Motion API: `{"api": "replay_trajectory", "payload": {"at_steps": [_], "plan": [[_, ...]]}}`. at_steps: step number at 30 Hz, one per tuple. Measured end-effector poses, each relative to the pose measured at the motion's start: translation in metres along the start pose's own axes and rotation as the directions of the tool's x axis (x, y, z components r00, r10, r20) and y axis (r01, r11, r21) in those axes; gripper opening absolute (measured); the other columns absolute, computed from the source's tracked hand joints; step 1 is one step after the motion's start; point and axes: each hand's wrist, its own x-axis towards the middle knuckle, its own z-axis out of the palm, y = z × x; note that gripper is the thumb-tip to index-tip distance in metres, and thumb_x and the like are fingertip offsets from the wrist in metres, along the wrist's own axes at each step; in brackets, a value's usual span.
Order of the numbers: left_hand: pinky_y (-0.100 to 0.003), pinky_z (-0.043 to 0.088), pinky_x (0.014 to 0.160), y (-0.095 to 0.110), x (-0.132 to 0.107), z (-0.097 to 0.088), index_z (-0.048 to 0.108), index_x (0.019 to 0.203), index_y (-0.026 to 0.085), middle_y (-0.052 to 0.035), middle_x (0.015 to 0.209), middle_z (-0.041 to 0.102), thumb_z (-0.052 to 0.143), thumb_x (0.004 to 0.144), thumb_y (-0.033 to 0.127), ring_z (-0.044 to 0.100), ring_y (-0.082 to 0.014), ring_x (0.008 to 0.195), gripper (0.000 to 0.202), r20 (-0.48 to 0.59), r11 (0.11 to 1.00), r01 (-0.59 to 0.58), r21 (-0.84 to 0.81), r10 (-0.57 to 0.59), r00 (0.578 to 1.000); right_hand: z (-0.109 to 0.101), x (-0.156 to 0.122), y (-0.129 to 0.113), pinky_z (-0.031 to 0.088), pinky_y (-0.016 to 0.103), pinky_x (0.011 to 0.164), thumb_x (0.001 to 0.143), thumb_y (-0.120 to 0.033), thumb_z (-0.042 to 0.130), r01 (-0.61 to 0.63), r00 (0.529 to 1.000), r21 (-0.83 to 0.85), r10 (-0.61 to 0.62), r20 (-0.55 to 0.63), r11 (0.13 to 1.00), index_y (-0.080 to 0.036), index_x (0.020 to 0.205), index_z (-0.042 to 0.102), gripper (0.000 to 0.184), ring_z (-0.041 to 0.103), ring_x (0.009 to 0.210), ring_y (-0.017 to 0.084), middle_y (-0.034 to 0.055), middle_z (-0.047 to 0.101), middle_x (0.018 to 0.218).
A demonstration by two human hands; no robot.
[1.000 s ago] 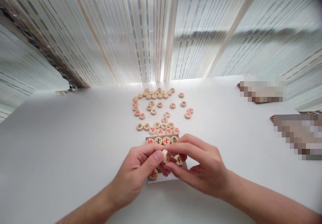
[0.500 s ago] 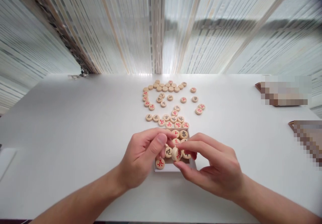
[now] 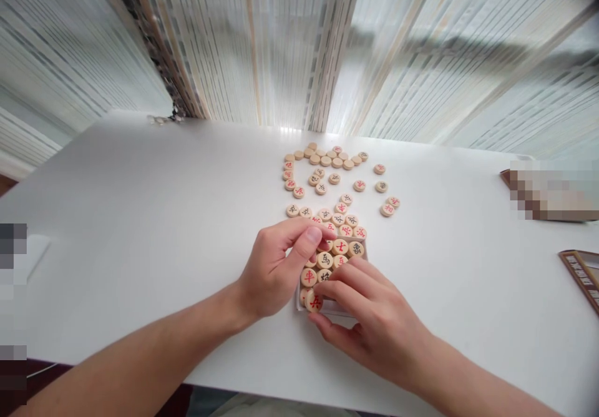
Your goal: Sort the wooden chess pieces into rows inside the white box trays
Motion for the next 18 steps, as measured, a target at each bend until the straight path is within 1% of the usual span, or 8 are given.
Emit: {"api": "replay_trajectory", "payload": {"at_steps": [4, 9, 12, 14, 18], "plan": [[-0.030, 0.055, 0.079, 0.0011, 0.0003, 0.0000, 0.081, 0.101, 0.016, -0.0038, 0.090, 0.077, 0.054, 0.110, 0.032, 0.067, -0.0154, 0.077, 0.032, 0.001, 1.000, -0.015, 0.019, 0.015, 1.000, 0.0017, -0.0007, 0.0002, 0.051, 0.036, 0.073, 0.095, -0.013, 0.074, 0.002, 1.000, -0.027, -0.002, 0.008, 1.000, -0.017, 0.106, 0.070, 0.012, 0.056, 0.085, 0.024, 0.0093, 0.071, 0.095], [-0.031, 0.056, 0.085, 0.0049, 0.0012, 0.0008, 0.080, 0.097, 0.017, -0.0033, 0.084, 0.075, 0.053, 0.109, 0.030, 0.072, -0.0186, 0.088, 0.032, 0.017, 0.999, -0.021, 0.030, 0.020, 1.000, 0.0022, -0.0013, 0.0010, 0.053, 0.038, 0.074, 0.096, -0.014, 0.074, 0.008, 1.000, -0.029, -0.008, 0.012, 1.000, -0.016, 0.109, 0.071, 0.014, 0.056, 0.085, 0.025, 0.0092, 0.071, 0.094], [-0.031, 0.056, 0.084, 0.0059, 0.0016, 0.0012, 0.080, 0.097, 0.016, -0.0046, 0.087, 0.077, 0.053, 0.109, 0.030, 0.073, -0.0195, 0.090, 0.032, 0.017, 1.000, -0.012, 0.027, 0.012, 1.000, -0.0001, -0.0022, 0.0008, 0.053, 0.037, 0.071, 0.096, -0.012, 0.074, 0.015, 1.000, -0.009, -0.015, 0.008, 1.000, -0.016, 0.109, 0.073, 0.014, 0.056, 0.083, 0.024, 0.0084, 0.070, 0.090], [-0.032, 0.056, 0.083, 0.0060, 0.0017, 0.0013, 0.079, 0.096, 0.016, -0.0055, 0.089, 0.078, 0.053, 0.109, 0.030, 0.073, -0.0195, 0.088, 0.033, 0.017, 0.999, -0.013, 0.034, 0.012, 1.000, -0.0021, -0.0027, 0.0003, 0.052, 0.036, 0.069, 0.096, -0.010, 0.073, 0.030, 1.000, 0.005, -0.030, -0.004, 1.000, -0.016, 0.108, 0.074, 0.013, 0.055, 0.080, 0.023, 0.0078, 0.070, 0.087], [-0.032, 0.057, 0.085, 0.0058, 0.0017, 0.0013, 0.080, 0.098, 0.016, -0.0056, 0.091, 0.079, 0.052, 0.109, 0.030, 0.074, -0.0196, 0.089, 0.033, 0.027, 0.999, -0.022, 0.049, 0.021, 0.999, -0.0049, -0.0018, -0.0017, 0.051, 0.035, 0.067, 0.097, -0.006, 0.071, 0.080, 0.997, 0.007, -0.080, 0.011, 0.997, -0.015, 0.114, 0.076, 0.020, 0.055, 0.078, 0.022, 0.0089, 0.070, 0.088]]}}
